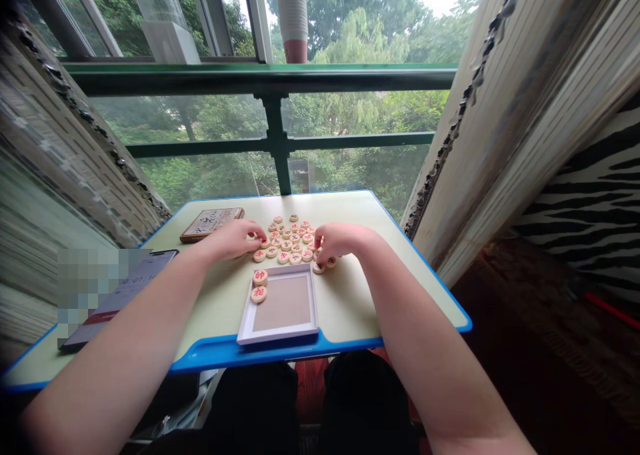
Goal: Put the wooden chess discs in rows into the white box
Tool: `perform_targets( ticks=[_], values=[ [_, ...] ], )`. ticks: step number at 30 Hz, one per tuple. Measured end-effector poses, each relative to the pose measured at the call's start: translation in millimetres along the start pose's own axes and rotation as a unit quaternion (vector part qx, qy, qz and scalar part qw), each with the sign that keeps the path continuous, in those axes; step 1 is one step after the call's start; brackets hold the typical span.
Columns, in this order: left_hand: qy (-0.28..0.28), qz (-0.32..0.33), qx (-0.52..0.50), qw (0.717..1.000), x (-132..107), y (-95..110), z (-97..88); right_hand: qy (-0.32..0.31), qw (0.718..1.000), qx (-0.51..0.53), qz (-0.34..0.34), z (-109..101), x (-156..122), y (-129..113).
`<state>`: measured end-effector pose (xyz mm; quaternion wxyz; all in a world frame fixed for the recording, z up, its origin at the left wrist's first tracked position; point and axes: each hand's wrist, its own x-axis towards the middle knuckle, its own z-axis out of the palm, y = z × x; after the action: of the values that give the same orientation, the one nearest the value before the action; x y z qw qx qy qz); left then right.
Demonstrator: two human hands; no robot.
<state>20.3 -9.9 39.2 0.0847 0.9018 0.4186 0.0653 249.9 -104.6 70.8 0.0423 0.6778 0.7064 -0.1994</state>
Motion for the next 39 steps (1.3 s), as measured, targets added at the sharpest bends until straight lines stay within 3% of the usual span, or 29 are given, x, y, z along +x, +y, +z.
perform_targets(
  ticks=[10, 21, 28, 39],
  values=[
    [0.002, -0.001, 0.007, 1.0, -2, 3, -1.1, 0.057, 0.993, 0.02, -0.098, 10, 10, -9],
    [0.004, -0.013, -0.006, 1.0, -1, 2, -1.3, 0.089, 0.993, 0.019, -0.071, 13, 16, -5],
    [0.085, -0.019, -0.02, 0.996, 5, -3, 7.4, 0.077, 0.993, 0.042, -0.084, 10, 15, -3],
    [0.066, -0.03, -0.059, 0.996, 10, -6, 16.5, 0.101, 0.991, 0.057, -0.066, 10, 19, 3]
  ],
)
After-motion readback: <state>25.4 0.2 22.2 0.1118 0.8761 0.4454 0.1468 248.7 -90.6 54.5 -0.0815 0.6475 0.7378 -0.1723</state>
